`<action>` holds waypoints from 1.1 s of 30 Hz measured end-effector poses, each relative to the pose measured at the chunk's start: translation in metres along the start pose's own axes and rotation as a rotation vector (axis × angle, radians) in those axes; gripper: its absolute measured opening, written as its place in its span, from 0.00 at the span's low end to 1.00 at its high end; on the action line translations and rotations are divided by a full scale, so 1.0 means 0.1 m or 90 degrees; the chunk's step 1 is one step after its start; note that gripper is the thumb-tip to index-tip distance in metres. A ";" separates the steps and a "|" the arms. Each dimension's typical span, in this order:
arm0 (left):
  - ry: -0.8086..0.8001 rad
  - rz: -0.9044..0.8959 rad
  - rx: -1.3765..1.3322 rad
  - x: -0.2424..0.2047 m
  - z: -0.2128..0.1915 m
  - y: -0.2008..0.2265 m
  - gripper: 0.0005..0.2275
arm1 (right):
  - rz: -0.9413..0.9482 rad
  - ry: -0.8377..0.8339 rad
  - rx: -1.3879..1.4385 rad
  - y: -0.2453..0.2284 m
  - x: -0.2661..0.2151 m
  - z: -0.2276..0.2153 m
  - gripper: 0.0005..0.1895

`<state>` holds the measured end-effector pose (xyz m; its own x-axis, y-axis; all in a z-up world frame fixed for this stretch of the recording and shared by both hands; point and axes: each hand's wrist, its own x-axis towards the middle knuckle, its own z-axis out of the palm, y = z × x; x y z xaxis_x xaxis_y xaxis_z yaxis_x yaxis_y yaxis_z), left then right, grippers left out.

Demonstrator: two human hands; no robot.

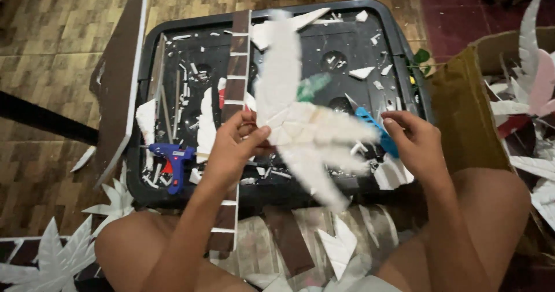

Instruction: Assembling a tree-like structure by gluing foam leaf shapes onto a central stem and trimming them.

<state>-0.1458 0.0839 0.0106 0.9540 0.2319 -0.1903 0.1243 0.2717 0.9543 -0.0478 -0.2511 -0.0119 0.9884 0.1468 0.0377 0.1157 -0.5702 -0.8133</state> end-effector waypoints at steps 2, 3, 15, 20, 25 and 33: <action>0.021 -0.015 -0.052 -0.04 0.02 -0.08 0.15 | -0.001 -0.005 0.013 0.00 -0.01 0.04 0.10; 0.041 -0.013 -0.097 -0.06 0.05 -0.08 0.15 | -0.005 -0.007 0.019 0.02 -0.01 0.06 0.10; 0.102 -0.081 -0.307 -0.08 0.15 -0.18 0.16 | -0.083 -0.011 0.008 -0.35 -0.07 0.27 0.11; 0.100 -0.091 -0.321 -0.08 0.17 -0.18 0.16 | -0.081 -0.007 0.009 -0.29 -0.05 0.27 0.11; 0.100 -0.097 -0.316 -0.07 0.19 -0.22 0.16 | -0.085 -0.001 0.005 -0.25 -0.06 0.24 0.09; 0.115 -0.069 -0.083 0.00 0.08 -0.24 0.12 | -0.151 0.084 -0.213 0.07 0.22 0.15 0.08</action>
<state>-0.1468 0.0701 -0.0110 0.8709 0.3551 -0.3398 0.1762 0.4200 0.8903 -0.0268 -0.2398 -0.0259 0.9320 0.2130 0.2931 0.3453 -0.7673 -0.5404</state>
